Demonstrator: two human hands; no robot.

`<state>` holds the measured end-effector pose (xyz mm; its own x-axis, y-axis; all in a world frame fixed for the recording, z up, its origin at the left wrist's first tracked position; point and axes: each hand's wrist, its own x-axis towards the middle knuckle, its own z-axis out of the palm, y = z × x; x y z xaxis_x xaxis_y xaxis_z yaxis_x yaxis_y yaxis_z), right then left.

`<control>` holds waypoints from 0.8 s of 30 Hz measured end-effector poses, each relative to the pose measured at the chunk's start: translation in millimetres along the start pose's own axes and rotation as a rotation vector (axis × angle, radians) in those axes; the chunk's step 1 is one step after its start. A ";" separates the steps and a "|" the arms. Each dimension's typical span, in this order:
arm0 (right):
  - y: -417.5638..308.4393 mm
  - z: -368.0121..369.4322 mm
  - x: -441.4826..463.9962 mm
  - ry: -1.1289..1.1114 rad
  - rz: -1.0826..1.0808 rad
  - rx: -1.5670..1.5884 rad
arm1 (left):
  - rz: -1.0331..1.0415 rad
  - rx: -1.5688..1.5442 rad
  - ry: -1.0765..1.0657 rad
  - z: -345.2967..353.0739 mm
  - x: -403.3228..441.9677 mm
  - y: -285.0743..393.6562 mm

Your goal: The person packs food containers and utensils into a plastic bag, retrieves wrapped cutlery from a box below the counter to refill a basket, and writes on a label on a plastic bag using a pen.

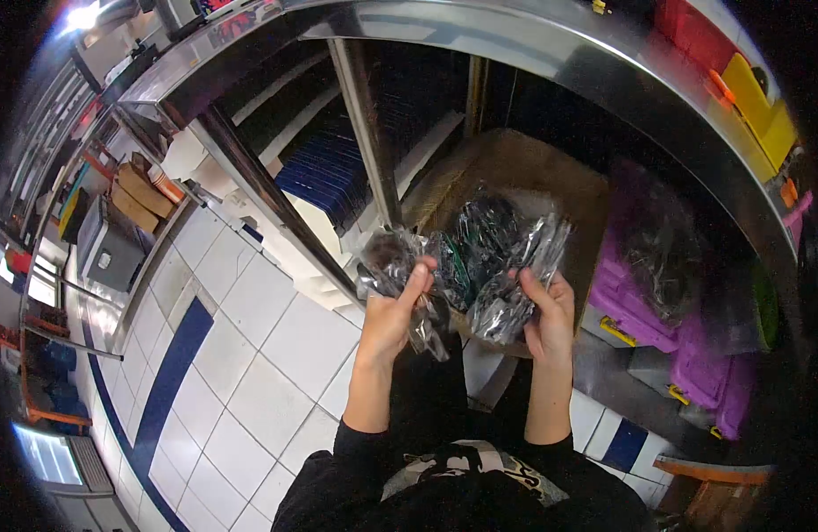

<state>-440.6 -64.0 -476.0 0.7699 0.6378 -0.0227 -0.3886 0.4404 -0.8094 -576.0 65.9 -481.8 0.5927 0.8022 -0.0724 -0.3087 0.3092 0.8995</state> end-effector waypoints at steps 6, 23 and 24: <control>15.1 13.0 -5.9 -0.087 -0.002 -0.259 | 0.222 0.176 -0.158 31.4 -6.4 -13.7; 11.2 -15.6 4.4 -0.052 0.120 -0.076 | -0.198 -0.132 -0.293 1.2 13.5 -37.3; 12.6 -14.1 3.7 -0.053 0.122 -0.075 | -0.199 -0.131 -0.291 8.2 9.9 -35.4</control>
<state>-435.5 -65.0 -494.5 0.6907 0.7169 -0.0948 -0.4374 0.3099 -0.8442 -553.0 58.7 -510.8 0.8313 0.5472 -0.0981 -0.2475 0.5223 0.8160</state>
